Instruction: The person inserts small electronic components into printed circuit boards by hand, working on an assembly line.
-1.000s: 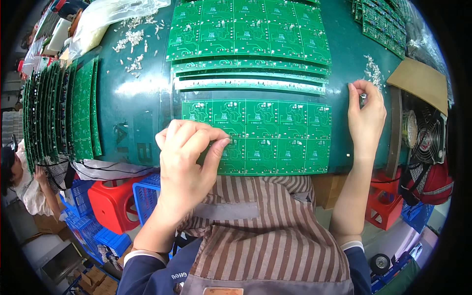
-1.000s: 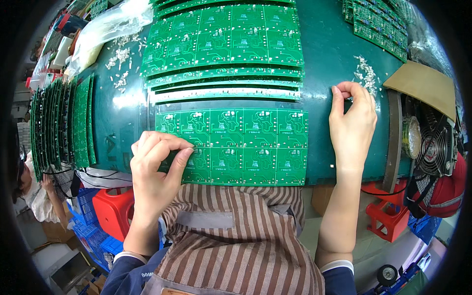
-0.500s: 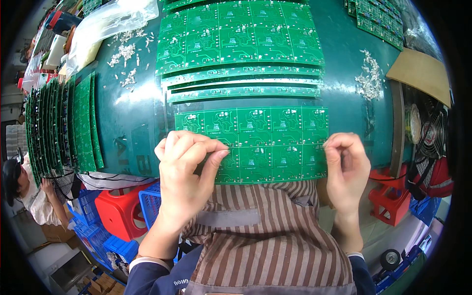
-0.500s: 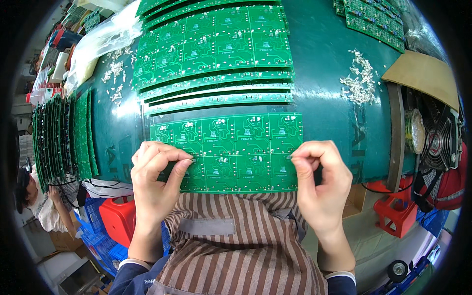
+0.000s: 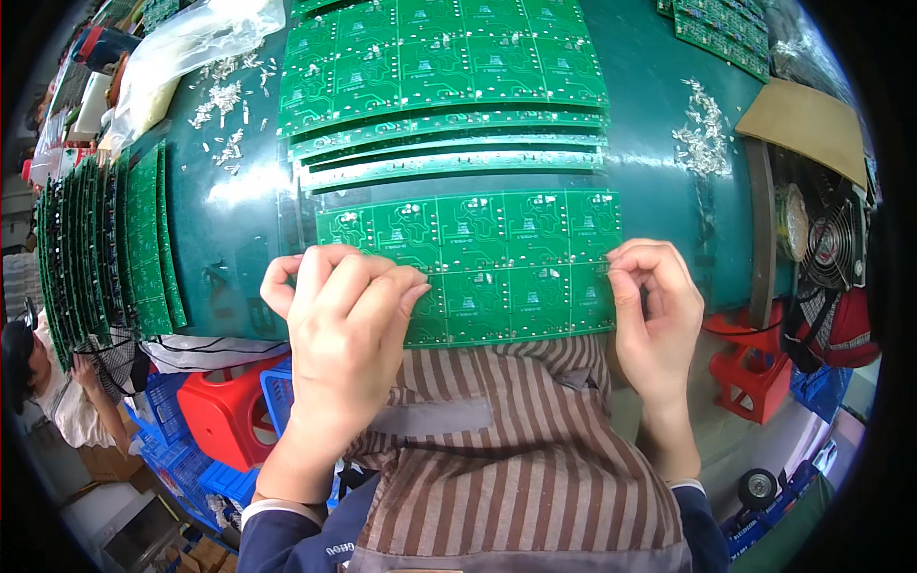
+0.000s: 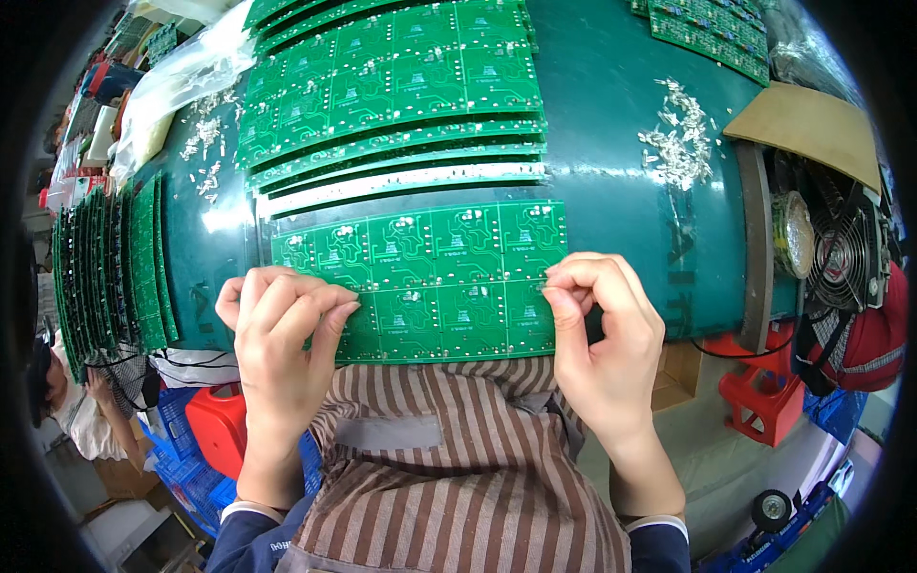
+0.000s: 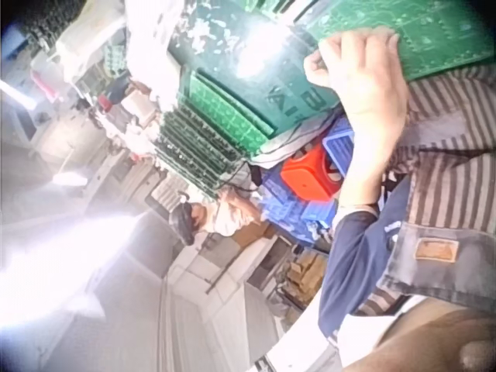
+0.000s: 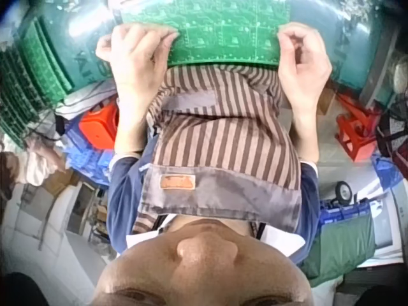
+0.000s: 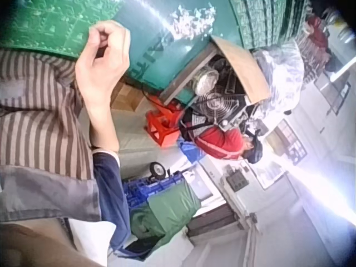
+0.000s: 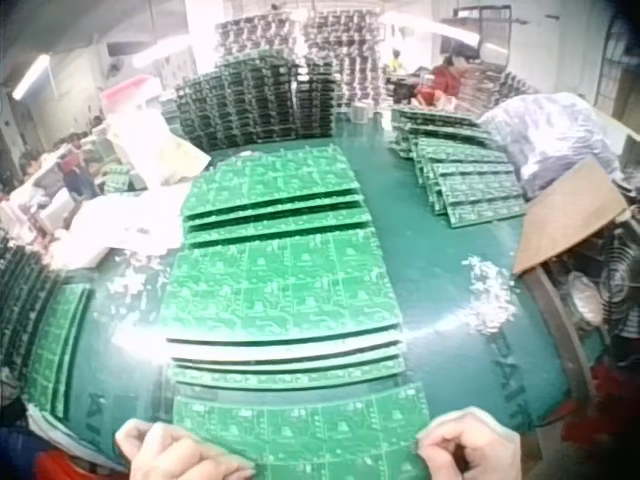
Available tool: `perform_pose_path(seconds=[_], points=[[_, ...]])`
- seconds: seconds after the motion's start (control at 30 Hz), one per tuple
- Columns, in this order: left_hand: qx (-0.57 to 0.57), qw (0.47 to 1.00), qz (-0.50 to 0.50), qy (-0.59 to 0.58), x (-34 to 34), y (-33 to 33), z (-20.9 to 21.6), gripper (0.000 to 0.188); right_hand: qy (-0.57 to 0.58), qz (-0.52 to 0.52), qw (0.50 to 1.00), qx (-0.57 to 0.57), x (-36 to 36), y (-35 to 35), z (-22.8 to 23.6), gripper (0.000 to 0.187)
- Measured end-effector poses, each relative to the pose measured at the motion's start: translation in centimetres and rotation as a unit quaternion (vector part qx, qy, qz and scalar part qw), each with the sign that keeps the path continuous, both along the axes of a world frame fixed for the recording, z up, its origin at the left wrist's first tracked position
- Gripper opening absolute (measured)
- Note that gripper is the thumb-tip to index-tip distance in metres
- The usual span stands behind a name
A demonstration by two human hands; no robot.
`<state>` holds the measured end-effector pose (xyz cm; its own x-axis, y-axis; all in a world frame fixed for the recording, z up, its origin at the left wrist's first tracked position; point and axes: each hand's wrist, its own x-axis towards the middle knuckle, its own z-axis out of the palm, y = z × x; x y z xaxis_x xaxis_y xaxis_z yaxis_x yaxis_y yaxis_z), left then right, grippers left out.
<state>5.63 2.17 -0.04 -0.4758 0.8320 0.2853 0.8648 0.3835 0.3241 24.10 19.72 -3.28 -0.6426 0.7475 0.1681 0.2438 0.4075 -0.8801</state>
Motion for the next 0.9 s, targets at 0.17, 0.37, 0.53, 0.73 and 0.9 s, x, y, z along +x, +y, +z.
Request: perform_pose_path(seconds=[0.17,0.37,0.53,0.73,0.9], points=[[-0.028,0.999,0.001,0.028,0.2,0.2,0.8,0.008,-0.01,-0.007,1.0,0.011,-0.2,0.4,0.2,0.005],[-0.017,1.0,-0.014,0.016,0.0,-0.2,0.3,0.013,-0.025,0.0,1.0,-0.007,-0.2,0.8,0.3,0.004],[-0.034,0.998,-0.036,0.041,-0.2,0.0,0.9,0.012,-0.034,0.002,0.999,-0.017,0.1,0.8,0.4,0.004],[-0.04,0.997,-0.051,0.031,-0.6,-0.1,0.7,0.012,-0.027,0.0,0.999,-0.022,0.2,0.8,0.3,0.004],[-0.045,0.995,-0.078,0.051,-0.8,-0.1,0.7,0.016,0.006,-0.001,1.0,-0.012,0.1,0.6,-0.2,0.005]])
